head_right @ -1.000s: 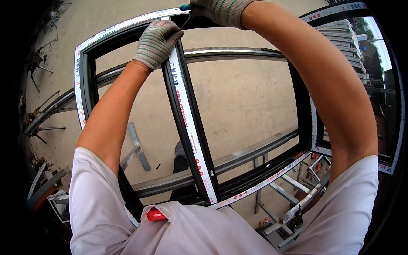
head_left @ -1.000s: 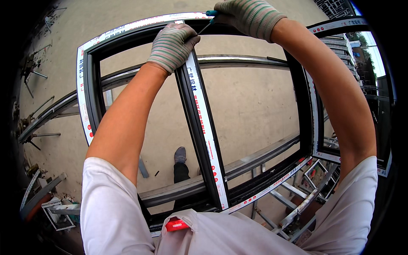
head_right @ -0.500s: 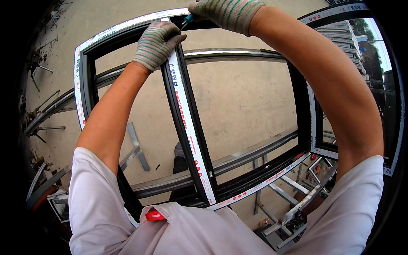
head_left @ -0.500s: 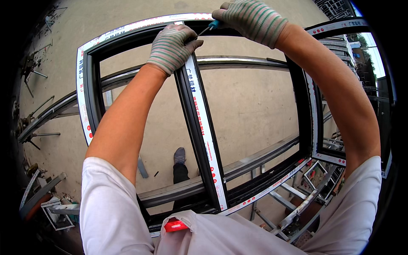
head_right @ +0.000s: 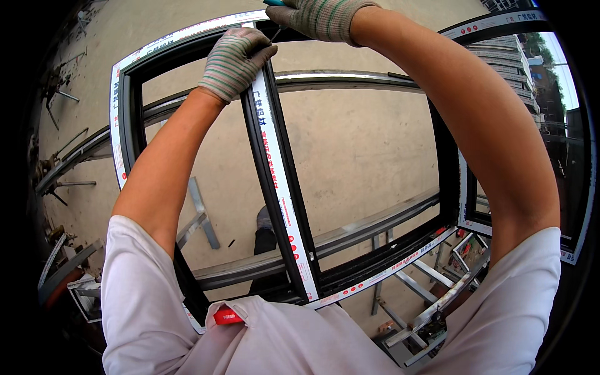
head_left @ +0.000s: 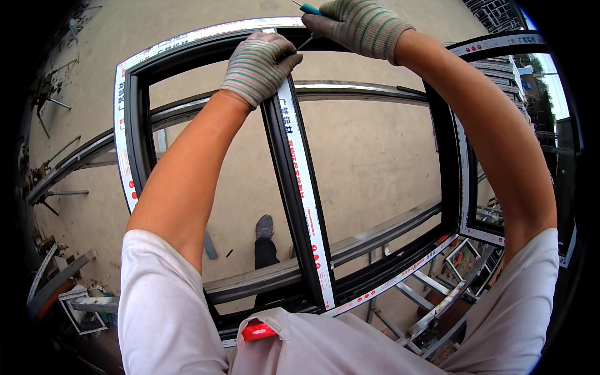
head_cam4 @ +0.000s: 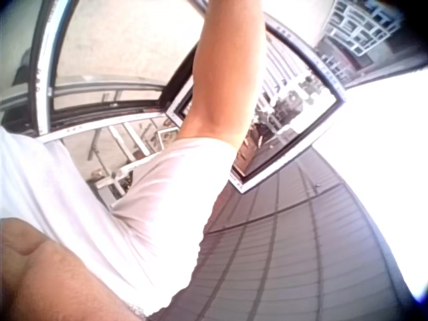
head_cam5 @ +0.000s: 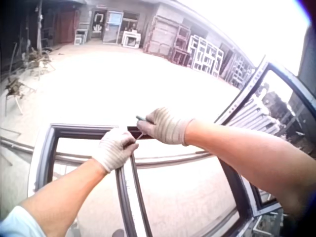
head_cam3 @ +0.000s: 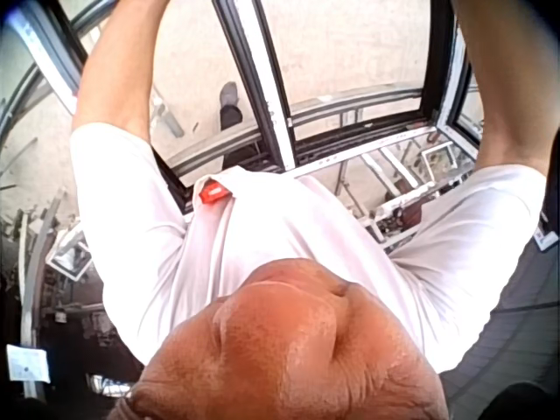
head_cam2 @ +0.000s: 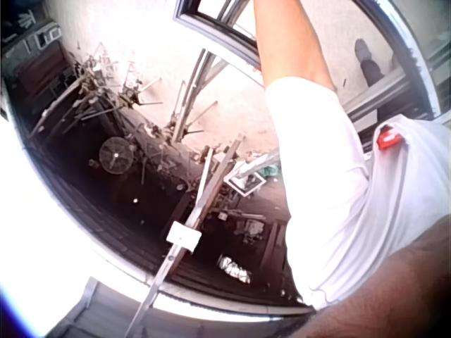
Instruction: The person assembles a window frame by inserting a sash, aligning it, and securing it with a screwdriver. They then test the handle and move the completed unit to a nearby stand.
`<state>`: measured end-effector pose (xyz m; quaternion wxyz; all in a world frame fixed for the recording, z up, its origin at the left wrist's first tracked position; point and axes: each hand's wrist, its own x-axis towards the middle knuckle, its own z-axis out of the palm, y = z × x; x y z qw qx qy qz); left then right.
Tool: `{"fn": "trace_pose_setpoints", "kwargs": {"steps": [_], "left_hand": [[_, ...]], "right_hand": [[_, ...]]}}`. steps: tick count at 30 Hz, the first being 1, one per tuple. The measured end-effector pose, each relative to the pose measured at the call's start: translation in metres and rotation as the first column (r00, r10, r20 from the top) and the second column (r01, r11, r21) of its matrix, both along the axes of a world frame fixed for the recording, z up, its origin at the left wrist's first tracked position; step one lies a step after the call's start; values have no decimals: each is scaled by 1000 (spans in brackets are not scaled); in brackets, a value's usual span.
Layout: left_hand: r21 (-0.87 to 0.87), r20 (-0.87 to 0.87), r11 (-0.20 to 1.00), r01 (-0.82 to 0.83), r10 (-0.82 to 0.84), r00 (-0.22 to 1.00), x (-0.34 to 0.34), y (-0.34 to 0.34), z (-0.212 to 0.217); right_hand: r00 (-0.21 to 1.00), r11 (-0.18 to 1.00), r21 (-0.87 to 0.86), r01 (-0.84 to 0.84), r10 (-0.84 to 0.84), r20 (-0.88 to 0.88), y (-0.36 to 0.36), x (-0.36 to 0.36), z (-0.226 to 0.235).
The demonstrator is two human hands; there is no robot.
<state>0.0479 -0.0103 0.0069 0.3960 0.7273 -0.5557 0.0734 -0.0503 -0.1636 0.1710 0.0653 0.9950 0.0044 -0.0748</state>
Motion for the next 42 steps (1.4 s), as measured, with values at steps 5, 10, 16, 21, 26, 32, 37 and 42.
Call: {"fn": "trace_pose_setpoints", "kwargs": {"steps": [5,10,16,21,26,32,37,42], "left_hand": [[-35,16,999,18,-18,1000,1,-3,-3],[-56,3,998,27,-27,1000,3,-2,-5],[-68,9,998,19,-18,1000,0,-4,-4],[-101,16,995,17,-16,1000,3,-3,-8],[-83,6,997,9,-9,1000,2,-4,-8],[-81,2,997,-11,11,1000,4,-5,-11],[-84,1,996,-2,2,1000,3,-5,-9],[-64,-38,998,21,-23,999,0,-2,-4]], "right_hand": [[684,382,691,614,-695,-223,-7,15,-42],[860,795,328,510,-469,-201,3,11,-17],[908,915,-40,-401,403,115,-10,-16,21],[852,834,-175,-523,506,-135,-9,-1,32],[960,958,-97,-269,259,-101,-3,-6,21],[985,988,-139,65,-86,-149,13,4,12],[732,671,294,681,-640,-236,15,2,-15],[729,615,437,656,-667,-156,15,-9,-20]]}}
